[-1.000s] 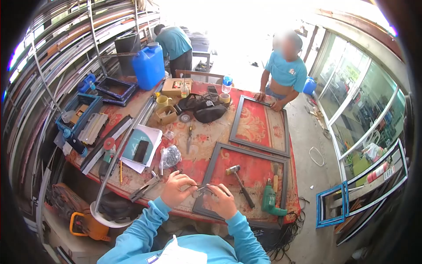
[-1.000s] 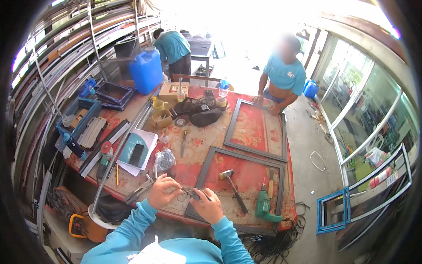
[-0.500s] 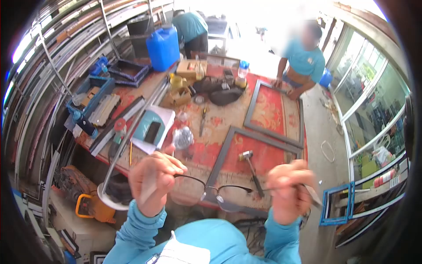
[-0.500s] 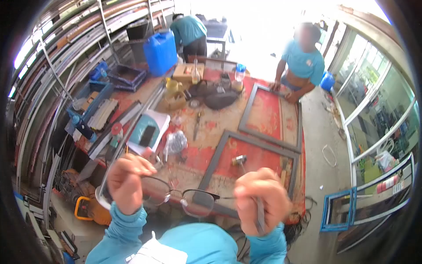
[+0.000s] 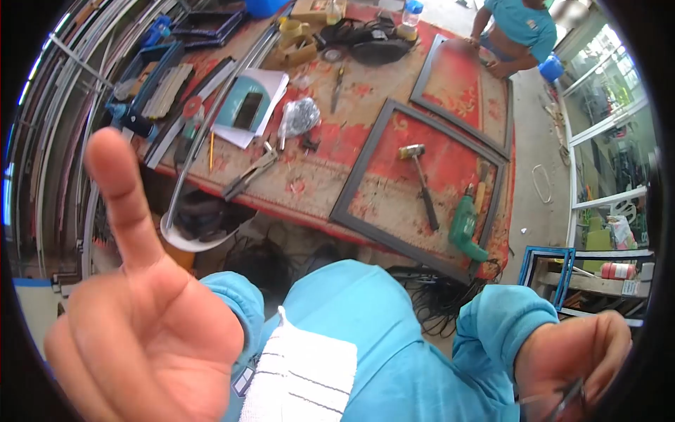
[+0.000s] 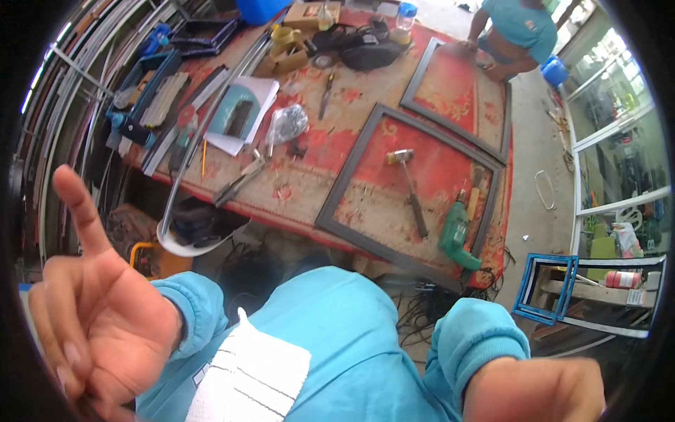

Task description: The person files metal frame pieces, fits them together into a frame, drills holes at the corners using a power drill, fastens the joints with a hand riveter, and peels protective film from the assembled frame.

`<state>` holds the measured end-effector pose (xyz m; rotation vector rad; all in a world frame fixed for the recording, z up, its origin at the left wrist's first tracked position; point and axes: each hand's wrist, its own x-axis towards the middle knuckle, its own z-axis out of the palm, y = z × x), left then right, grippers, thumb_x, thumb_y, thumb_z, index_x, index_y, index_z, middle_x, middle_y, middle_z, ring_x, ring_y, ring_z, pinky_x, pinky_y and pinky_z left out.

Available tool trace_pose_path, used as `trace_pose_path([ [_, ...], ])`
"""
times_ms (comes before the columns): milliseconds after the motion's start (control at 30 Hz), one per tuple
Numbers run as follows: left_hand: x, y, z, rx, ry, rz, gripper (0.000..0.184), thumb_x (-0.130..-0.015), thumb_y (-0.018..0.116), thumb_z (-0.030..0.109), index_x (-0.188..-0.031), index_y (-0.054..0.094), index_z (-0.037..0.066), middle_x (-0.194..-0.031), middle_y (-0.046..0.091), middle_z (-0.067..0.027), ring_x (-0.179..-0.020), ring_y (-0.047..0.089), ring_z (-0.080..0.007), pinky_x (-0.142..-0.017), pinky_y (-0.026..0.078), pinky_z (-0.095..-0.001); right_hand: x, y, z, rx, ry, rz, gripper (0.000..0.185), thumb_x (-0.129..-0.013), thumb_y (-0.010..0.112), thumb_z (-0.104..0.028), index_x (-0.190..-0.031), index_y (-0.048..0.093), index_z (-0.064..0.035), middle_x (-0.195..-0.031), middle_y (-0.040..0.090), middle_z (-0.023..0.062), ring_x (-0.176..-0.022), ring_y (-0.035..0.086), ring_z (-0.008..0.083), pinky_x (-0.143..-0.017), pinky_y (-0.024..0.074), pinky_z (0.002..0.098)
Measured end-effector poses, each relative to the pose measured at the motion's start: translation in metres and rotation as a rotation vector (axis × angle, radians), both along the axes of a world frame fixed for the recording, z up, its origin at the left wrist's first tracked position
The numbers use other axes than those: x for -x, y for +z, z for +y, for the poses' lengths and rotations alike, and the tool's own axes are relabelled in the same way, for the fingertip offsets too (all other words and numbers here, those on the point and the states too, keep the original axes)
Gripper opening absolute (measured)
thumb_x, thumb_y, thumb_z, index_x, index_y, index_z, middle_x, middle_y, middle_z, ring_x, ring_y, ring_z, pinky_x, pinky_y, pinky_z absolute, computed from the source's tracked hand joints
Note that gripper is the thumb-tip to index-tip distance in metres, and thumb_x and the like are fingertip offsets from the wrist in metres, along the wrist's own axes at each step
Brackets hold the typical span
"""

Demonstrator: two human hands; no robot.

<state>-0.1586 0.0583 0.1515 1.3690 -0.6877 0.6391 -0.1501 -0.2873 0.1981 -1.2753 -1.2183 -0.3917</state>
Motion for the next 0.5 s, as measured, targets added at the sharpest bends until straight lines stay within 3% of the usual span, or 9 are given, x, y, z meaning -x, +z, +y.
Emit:
trace_pose_path([
  [33,-0.004,-0.007,-0.012,-0.029,0.001,0.034,0.005,-0.087,0.076,0.036,-0.087,0.073,0.031,-0.083,0.062,0.0158,-0.088,0.06,-0.0033,-0.119,-0.003,-0.0631,-0.005,-0.029,0.022,-0.185,-0.245,-0.132,0.035,-0.097,0.063,-0.019,-0.131,0.065,-0.024,-0.108,0.065,-0.0094,-0.089,0.062,0.0091,-0.084,0.0516,0.0285],
  [67,0.002,-0.015,-0.016,-0.054,0.006,0.067,0.005,-0.087,0.075,0.034,-0.088,0.073,0.029,-0.085,0.062,0.0134,-0.089,0.061,-0.0051,-0.118,0.0,-0.0617,-0.008,-0.043,0.043,-0.185,-0.231,-0.114,0.035,-0.097,0.063,-0.019,-0.131,0.065,-0.024,-0.108,0.065,-0.0094,-0.089,0.062,0.0091,-0.084,0.0516,0.0285],
  [133,0.027,-0.031,-0.015,-0.088,0.015,0.134,0.007,-0.089,0.073,0.031,-0.091,0.072,0.024,-0.088,0.064,0.0086,-0.091,0.062,-0.0087,-0.116,0.007,-0.0589,-0.011,-0.057,0.066,-0.408,-0.383,0.084,0.009,-0.087,0.077,-0.019,-0.091,0.071,-0.0127,-0.082,0.059,-0.0056,-0.063,0.058,0.0069,-0.063,0.0518,0.0253],
  [167,0.028,-0.04,-0.013,-0.103,0.015,0.162,0.008,-0.089,0.072,0.029,-0.093,0.071,0.022,-0.089,0.064,0.0063,-0.092,0.062,-0.0105,-0.115,0.011,-0.0575,-0.004,-0.054,0.059,-0.282,-0.325,0.215,0.005,-0.086,0.078,-0.018,-0.09,0.077,-0.0164,-0.083,0.066,-0.0072,-0.064,0.062,0.0043,-0.067,0.055,0.0248],
  [200,0.027,-0.047,-0.015,-0.119,0.017,0.186,0.009,-0.09,0.071,0.027,-0.094,0.071,0.02,-0.09,0.065,0.0039,-0.093,0.063,-0.0123,-0.114,0.014,-0.0561,-0.002,-0.056,0.055,-0.289,-0.21,0.271,0.013,-0.081,0.081,-0.018,-0.093,0.077,-0.0166,-0.084,0.07,-0.0064,-0.065,0.065,0.0077,-0.069,0.0575,0.0283],
  [267,0.032,-0.062,-0.02,-0.147,0.012,0.218,0.011,-0.091,0.069,0.024,-0.097,0.07,0.015,-0.093,0.066,-0.0008,-0.095,0.064,-0.016,-0.112,0.021,-0.0533,-0.014,-0.041,0.024,0.112,0.163,0.313,0.042,-0.096,0.064,-0.017,-0.137,0.06,-0.0232,-0.113,0.066,-0.0079,-0.098,0.063,0.0114,-0.092,0.0511,0.0296],
  [300,0.034,-0.067,-0.015,-0.16,0.006,0.233,0.012,-0.092,0.068,0.022,-0.099,0.07,0.012,-0.095,0.067,-0.0032,-0.096,0.064,-0.0178,-0.111,0.024,-0.0519,-0.023,-0.04,0.016,0.122,0.168,0.311,0.042,-0.096,0.064,-0.017,-0.137,0.06,-0.0232,-0.113,0.066,-0.0079,-0.098,0.063,0.0114,-0.092,0.0511,0.0296],
  [400,0.018,-0.083,-0.028,-0.22,-0.004,0.286,0.016,-0.093,0.065,0.017,-0.103,0.068,0.005,-0.099,0.069,-0.0103,-0.098,0.066,-0.0232,-0.108,0.034,-0.0477,-0.041,-0.049,0.011,0.182,0.435,0.169,0.045,-0.097,0.064,-0.023,-0.141,0.056,-0.023,-0.133,0.059,-0.0062,-0.114,0.06,0.0131,-0.099,0.0492,0.0327],
  [500,-0.016,-0.094,-0.024,-0.303,0.001,0.36,0.019,-0.095,0.062,0.012,-0.107,0.067,-0.002,-0.103,0.071,-0.0175,-0.101,0.067,-0.0286,-0.105,0.045,-0.0435,-0.044,-0.104,0.038,0.062,0.056,0.462,0.034,-0.092,0.059,-0.006,-0.126,0.061,-0.0054,-0.111,0.068,0.007,-0.095,0.066,0.0164,-0.085,0.0545,0.0326],
])
